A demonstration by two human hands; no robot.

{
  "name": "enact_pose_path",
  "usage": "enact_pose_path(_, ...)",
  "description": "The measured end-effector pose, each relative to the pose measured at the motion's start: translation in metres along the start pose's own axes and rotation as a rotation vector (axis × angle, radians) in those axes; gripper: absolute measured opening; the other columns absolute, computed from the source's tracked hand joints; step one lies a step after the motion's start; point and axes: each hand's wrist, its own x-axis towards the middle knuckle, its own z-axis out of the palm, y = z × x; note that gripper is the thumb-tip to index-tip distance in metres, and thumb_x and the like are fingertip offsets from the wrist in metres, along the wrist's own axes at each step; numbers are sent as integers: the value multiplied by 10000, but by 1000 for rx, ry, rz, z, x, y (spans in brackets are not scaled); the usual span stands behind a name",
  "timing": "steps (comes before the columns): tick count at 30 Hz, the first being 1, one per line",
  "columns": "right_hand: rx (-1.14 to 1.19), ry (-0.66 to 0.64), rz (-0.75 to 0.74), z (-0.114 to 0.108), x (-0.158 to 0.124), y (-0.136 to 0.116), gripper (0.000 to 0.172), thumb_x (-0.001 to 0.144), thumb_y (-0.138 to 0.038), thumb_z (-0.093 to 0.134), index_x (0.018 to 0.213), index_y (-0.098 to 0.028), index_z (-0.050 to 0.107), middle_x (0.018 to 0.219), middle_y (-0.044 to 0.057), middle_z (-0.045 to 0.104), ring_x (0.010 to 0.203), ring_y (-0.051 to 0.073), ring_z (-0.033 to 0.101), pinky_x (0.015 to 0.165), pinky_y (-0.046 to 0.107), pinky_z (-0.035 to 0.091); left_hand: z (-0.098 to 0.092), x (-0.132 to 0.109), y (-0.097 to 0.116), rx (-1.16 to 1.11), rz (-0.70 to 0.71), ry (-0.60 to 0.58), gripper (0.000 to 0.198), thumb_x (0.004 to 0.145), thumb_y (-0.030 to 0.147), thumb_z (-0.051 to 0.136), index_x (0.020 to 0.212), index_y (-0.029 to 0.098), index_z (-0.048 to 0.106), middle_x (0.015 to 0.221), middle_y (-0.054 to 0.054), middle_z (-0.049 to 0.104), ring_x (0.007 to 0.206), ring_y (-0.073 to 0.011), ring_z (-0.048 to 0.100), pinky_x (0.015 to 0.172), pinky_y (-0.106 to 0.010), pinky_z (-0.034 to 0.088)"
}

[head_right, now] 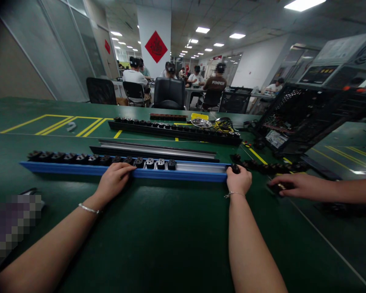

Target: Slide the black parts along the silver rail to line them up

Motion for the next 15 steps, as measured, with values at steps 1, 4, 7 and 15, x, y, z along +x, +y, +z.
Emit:
enact_pose_path(1, 5, 6, 2, 0, 1, 1, 441, 648, -355, 619, 1019, -134, 712, 916, 109, 608, 883, 253, 552, 908, 401, 434, 0, 0, 0, 2, 1, 1, 319, 840, 143, 456, 1048, 192, 692, 995, -74, 676, 943, -217, 568, 875, -383, 490)
enact_pose_path(4, 7, 14, 17, -2, 2, 2, 450, 647, -355, 626, 1029, -134, 712, 932, 113, 617, 877, 252, 555, 903, 405, 438, -1, 0, 1, -4, 2, 3, 321, 847, 153, 449, 1052, 197, 692, 994, -75, 676, 942, -215, 571, 873, -383, 490)
enact_pose_path(7, -22, -8, 36, -4, 3, 0, 444, 657, -349, 627, 1038, -139, 713, 945, 116, 623, 874, 252, 564, 892, 409, 445, -1, 0, 1, -17, 0, 9, 322, 841, 154, 452, 1046, 204, 696, 992, -76, 678, 940, -216, 576, 871, -386, 490)
enact_pose_path(15, -57, 80, 13, -3, 11, 18, 428, 705, -329, 587, 1065, -120, 688, 892, 102, 595, 842, 237, 559, 858, 409, 455, -1, 0, 0, -7, -7, 4, 320, 840, 155, 454, 1046, 193, 695, 995, -77, 679, 941, -220, 570, 867, -389, 493)
